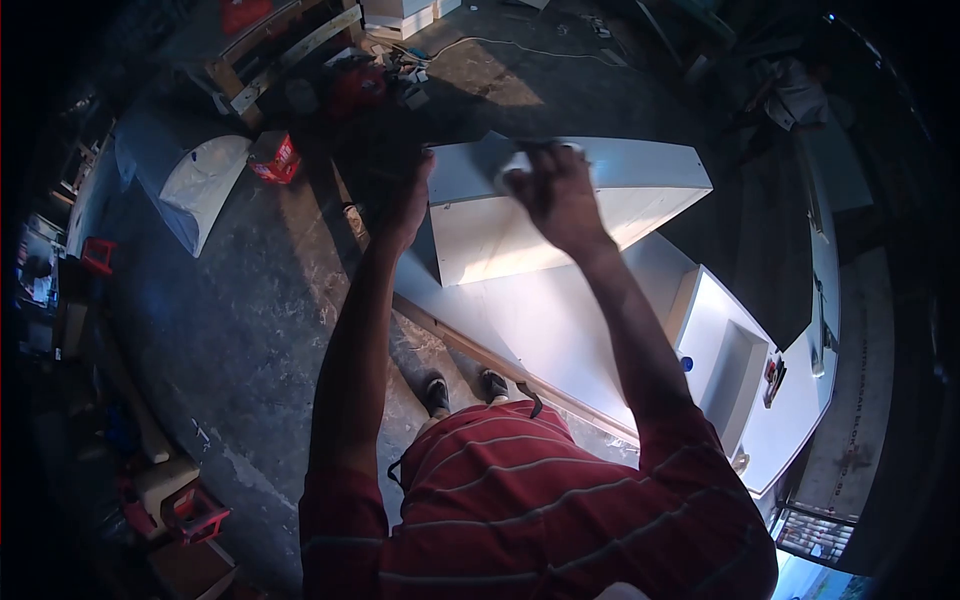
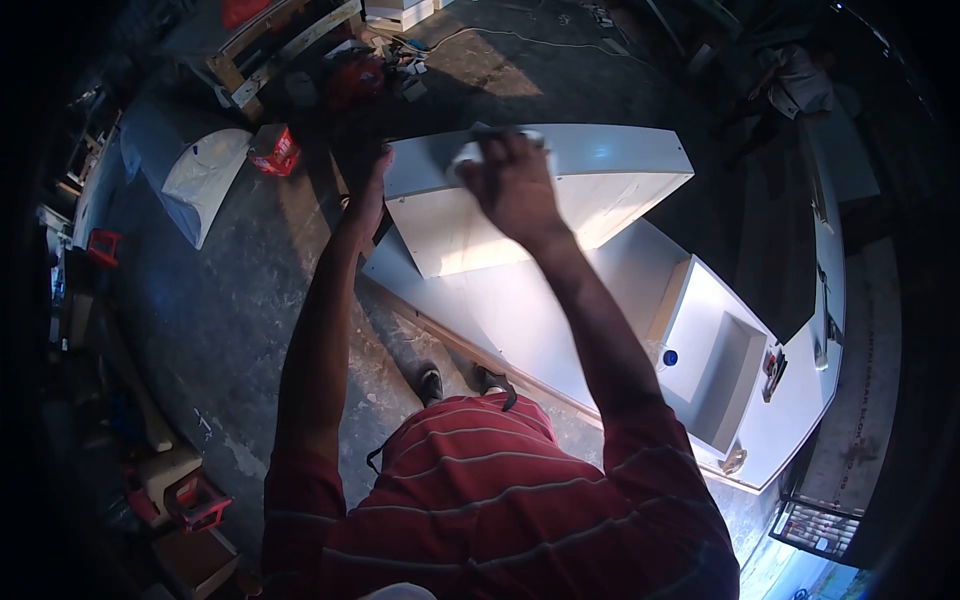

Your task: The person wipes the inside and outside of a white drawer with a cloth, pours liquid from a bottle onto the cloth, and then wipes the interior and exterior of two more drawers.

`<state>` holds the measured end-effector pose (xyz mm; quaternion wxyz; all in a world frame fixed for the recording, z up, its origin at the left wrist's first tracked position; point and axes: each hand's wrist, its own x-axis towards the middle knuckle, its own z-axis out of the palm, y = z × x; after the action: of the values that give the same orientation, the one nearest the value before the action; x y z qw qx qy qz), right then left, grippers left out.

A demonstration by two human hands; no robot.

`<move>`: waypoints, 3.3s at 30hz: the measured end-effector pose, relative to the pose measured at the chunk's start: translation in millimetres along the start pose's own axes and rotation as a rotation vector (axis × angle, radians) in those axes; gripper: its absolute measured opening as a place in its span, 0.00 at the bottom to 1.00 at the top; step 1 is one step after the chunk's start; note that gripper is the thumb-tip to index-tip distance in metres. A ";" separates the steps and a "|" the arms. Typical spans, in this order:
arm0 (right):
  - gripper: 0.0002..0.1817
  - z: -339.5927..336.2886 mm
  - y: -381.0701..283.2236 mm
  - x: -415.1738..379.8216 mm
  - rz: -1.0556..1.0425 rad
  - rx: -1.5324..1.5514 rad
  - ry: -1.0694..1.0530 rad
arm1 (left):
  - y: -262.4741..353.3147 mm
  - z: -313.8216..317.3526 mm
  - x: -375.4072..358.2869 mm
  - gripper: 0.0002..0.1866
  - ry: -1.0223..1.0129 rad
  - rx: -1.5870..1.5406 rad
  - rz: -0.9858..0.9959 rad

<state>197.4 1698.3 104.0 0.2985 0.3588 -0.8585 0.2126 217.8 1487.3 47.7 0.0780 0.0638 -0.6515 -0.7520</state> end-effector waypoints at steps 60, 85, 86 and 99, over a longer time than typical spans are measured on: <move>0.23 2.8 -20.6 -10.6 -0.004 0.087 -0.145 | -26.8 -13.4 3.6 0.30 -0.013 -0.341 -0.090; 0.16 -69.5 149.9 -2.3 0.226 0.269 0.020 | -16.6 -7.3 -3.8 0.33 -0.037 -0.119 -0.116; 0.16 -59.6 157.0 -15.1 -0.018 -0.040 -0.145 | -20.0 -8.3 -2.6 0.33 -0.027 -0.123 -0.116; 0.18 10.5 93.8 -27.6 0.203 0.661 0.017 | -17.6 -11.0 -3.7 0.30 -0.017 -0.148 -0.115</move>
<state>139.5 1766.9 63.9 0.1505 0.3472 -0.7719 0.5108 222.9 1479.8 28.7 0.0337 0.0888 -0.5900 -0.8018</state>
